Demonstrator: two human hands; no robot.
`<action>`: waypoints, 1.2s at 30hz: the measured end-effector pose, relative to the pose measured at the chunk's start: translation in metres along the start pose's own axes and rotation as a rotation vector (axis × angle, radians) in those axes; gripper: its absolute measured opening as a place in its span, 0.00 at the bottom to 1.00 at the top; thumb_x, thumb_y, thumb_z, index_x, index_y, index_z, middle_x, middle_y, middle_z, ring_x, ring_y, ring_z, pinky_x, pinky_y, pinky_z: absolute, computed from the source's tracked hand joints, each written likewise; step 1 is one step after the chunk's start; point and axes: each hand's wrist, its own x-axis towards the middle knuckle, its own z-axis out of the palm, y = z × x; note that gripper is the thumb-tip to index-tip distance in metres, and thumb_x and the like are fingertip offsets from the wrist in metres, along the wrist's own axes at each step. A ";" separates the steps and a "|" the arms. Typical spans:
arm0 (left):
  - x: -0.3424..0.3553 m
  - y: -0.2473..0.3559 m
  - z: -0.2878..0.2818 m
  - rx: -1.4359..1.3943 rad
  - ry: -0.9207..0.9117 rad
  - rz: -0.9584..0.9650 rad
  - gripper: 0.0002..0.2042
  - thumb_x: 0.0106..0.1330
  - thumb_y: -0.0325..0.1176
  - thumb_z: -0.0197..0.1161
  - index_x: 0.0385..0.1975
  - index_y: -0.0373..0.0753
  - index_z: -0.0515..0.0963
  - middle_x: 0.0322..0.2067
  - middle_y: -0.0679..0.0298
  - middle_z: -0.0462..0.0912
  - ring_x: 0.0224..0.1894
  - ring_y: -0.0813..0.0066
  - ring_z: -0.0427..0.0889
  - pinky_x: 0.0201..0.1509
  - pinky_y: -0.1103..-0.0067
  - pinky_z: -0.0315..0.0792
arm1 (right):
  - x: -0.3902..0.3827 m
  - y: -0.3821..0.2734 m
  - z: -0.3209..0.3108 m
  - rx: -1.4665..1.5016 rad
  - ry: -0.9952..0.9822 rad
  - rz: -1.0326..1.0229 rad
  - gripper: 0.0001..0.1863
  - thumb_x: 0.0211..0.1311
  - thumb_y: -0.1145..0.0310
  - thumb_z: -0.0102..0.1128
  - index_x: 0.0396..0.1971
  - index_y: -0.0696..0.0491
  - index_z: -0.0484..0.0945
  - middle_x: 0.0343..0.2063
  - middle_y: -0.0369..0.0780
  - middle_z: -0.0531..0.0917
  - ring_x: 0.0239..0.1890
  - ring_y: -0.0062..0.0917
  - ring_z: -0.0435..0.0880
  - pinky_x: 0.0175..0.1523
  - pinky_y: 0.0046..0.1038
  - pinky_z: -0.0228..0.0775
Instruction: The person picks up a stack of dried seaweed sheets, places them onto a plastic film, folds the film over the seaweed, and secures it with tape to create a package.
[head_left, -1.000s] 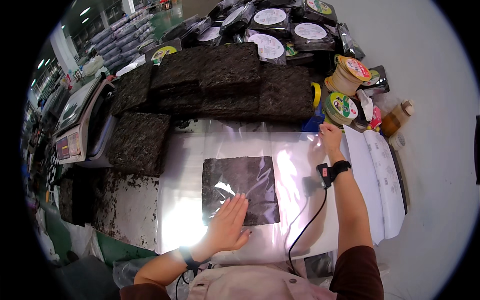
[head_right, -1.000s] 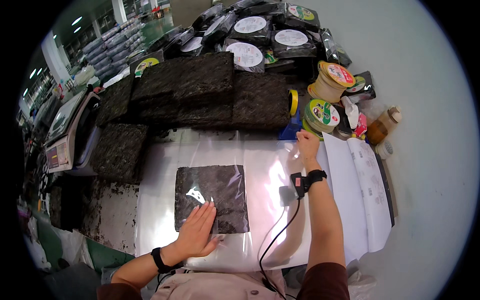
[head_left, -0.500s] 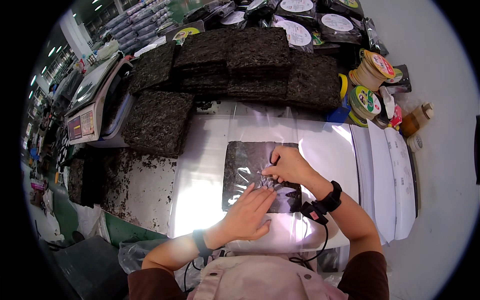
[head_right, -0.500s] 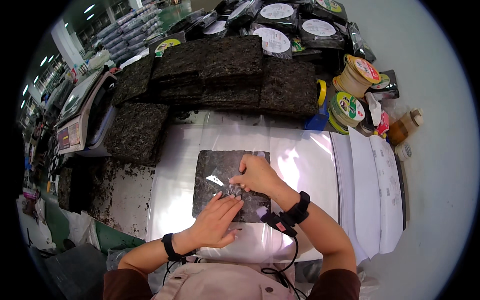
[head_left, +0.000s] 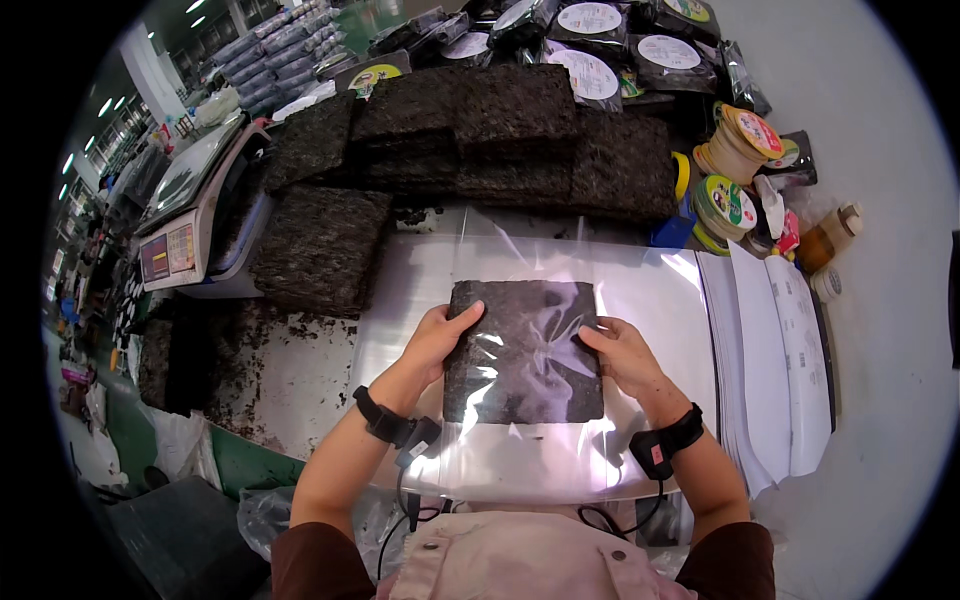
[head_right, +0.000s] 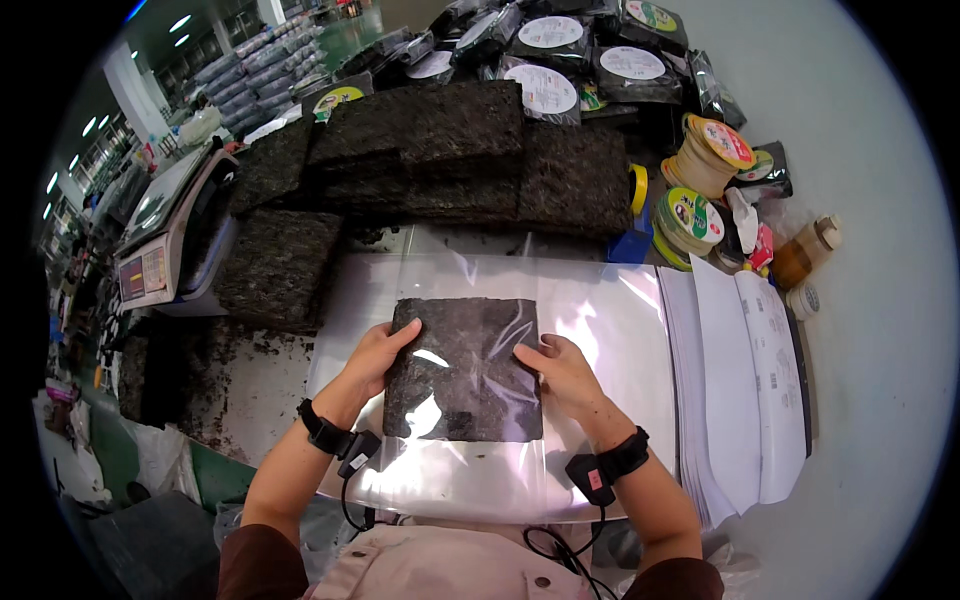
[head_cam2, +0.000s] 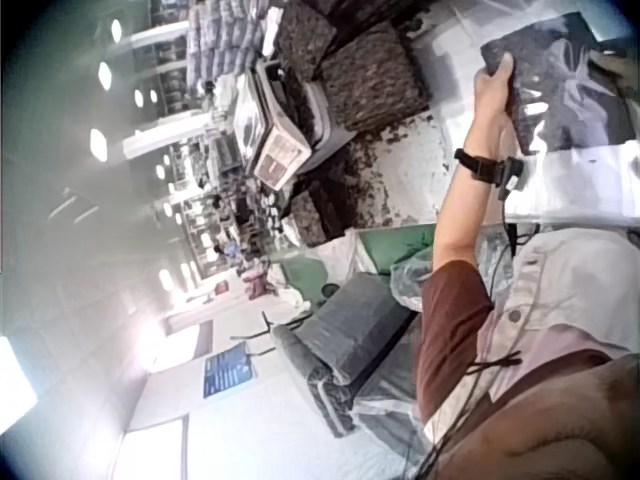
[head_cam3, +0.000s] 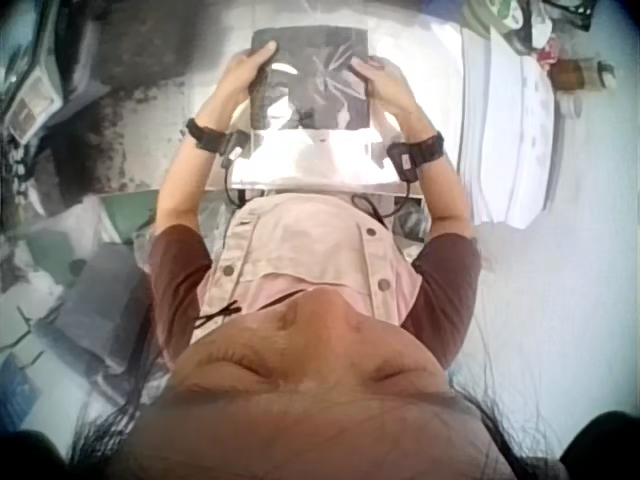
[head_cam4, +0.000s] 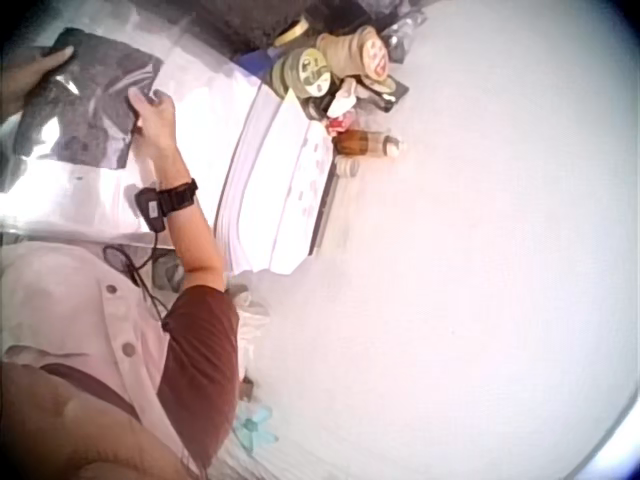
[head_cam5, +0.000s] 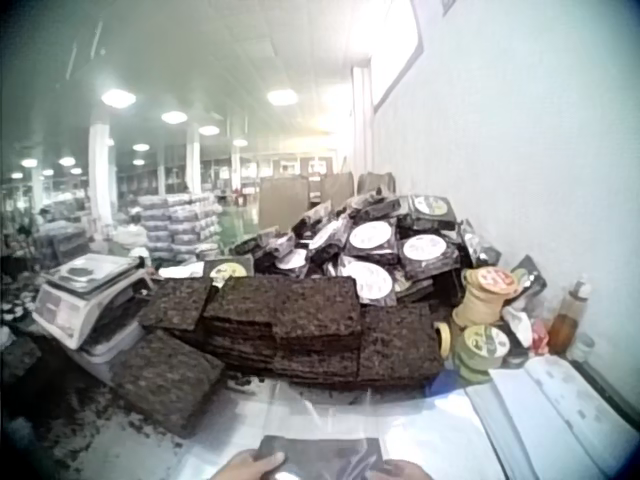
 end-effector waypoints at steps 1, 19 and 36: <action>-0.001 0.000 0.002 0.039 0.027 0.135 0.28 0.57 0.36 0.68 0.50 0.25 0.63 0.44 0.54 0.76 0.44 0.71 0.77 0.49 0.77 0.72 | -0.002 0.001 0.002 0.022 -0.032 -0.041 0.38 0.52 0.66 0.69 0.57 0.67 0.59 0.49 0.46 0.74 0.47 0.29 0.76 0.50 0.29 0.70; -0.122 -0.028 0.005 0.880 -0.111 1.327 0.69 0.26 0.43 0.82 0.68 0.42 0.34 0.52 0.46 0.67 0.50 0.54 0.75 0.52 0.66 0.73 | -0.102 0.032 -0.017 -0.444 0.129 -1.453 0.25 0.60 0.55 0.61 0.44 0.63 0.73 0.43 0.46 0.74 0.44 0.34 0.75 0.48 0.31 0.68; -0.143 0.034 0.031 1.229 -0.275 1.655 0.18 0.46 0.53 0.68 0.29 0.47 0.80 0.45 0.69 0.79 0.46 0.67 0.73 0.44 0.75 0.63 | -0.140 -0.070 0.070 -1.201 -0.199 -1.181 0.20 0.45 0.69 0.68 0.42 0.56 0.78 0.24 0.38 0.74 0.26 0.29 0.75 0.30 0.27 0.68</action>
